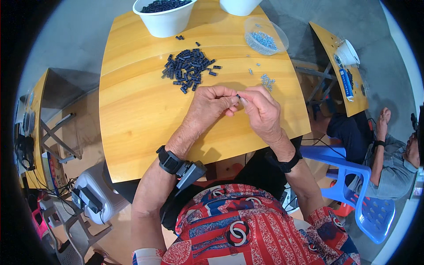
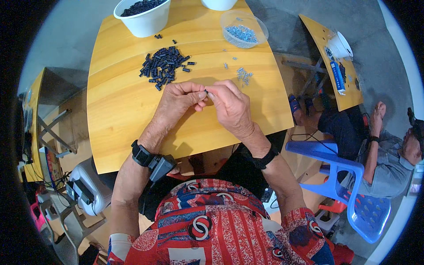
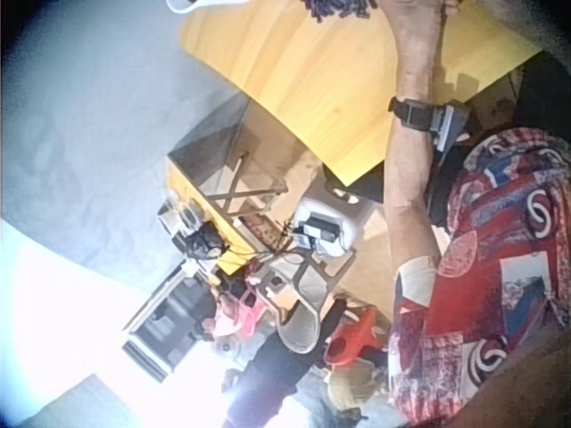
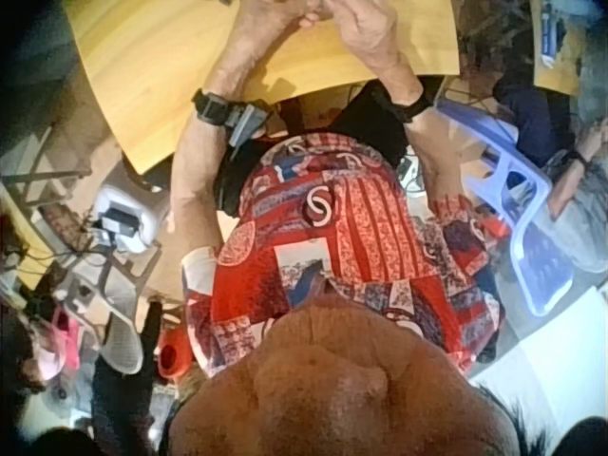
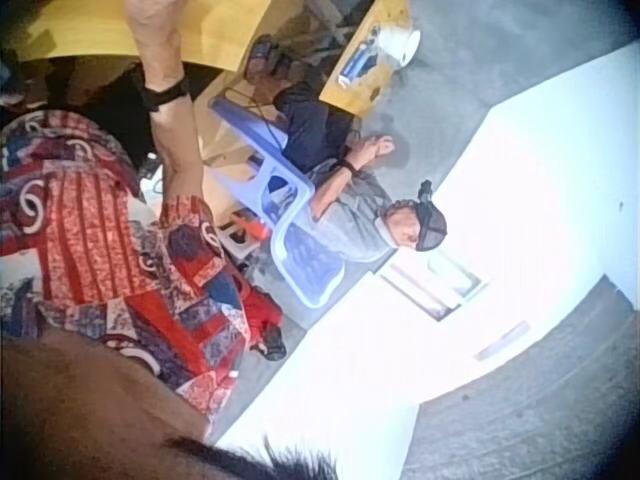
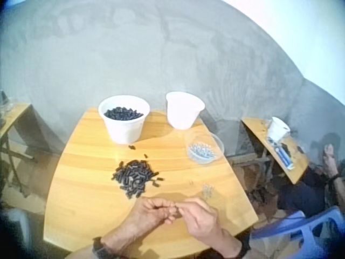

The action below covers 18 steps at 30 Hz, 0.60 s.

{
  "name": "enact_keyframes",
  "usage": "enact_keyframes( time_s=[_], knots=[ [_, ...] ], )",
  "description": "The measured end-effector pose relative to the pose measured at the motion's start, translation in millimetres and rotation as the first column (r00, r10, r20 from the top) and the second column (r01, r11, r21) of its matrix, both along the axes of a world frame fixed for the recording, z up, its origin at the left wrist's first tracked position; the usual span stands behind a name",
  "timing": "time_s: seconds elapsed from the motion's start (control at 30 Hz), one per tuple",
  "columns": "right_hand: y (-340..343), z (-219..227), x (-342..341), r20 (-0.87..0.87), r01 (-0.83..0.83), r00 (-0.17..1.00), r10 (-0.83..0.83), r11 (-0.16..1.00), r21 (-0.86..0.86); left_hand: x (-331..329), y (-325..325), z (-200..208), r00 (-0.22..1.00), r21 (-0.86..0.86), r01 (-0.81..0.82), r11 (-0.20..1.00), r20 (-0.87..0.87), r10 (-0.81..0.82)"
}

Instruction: Assembling small black plastic tubes with metal pins or screws by hand.

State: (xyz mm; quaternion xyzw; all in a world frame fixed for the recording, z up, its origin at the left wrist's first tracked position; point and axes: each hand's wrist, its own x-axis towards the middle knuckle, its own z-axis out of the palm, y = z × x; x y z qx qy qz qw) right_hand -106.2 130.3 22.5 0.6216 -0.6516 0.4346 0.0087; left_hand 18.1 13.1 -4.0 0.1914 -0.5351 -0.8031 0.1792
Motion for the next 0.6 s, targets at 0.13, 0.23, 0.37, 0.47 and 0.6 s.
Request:
enact_keyframes(
  time_s=[0.13, 0.23, 0.37, 0.47, 0.6],
  knots=[
    [3, 0, 4, -0.143, -0.001, 0.99, -0.004, 0.999, -0.032, 2, 0, 0, 1.0, 0.016, 0.002, 1.0, 0.013, -0.003],
    [2, 1, 5, -0.171, -0.013, 0.985, 0.008, 1.0, -0.024, 3, 1, 2, 1.0, 0.019, 0.001, 1.0, 0.03, -0.002],
    [1, 0, -3, 0.366, -0.043, 0.931, 0.005, 0.994, 0.097, 1, 1, -1, 1.0, 0.042, -0.014, 0.999, -0.016, 0.015],
    [2, 6, -3, 0.742, -0.081, 0.657, -0.13, 0.967, 0.241, 2, 5, 0, 0.998, 0.013, -0.065, 0.998, 0.014, 0.065],
    [1, 9, -7, 0.766, -0.119, 0.627, -0.141, 0.955, 0.273, 0, 6, -3, 0.999, -0.023, -0.046, 0.999, -0.006, 0.046]
  ],
)
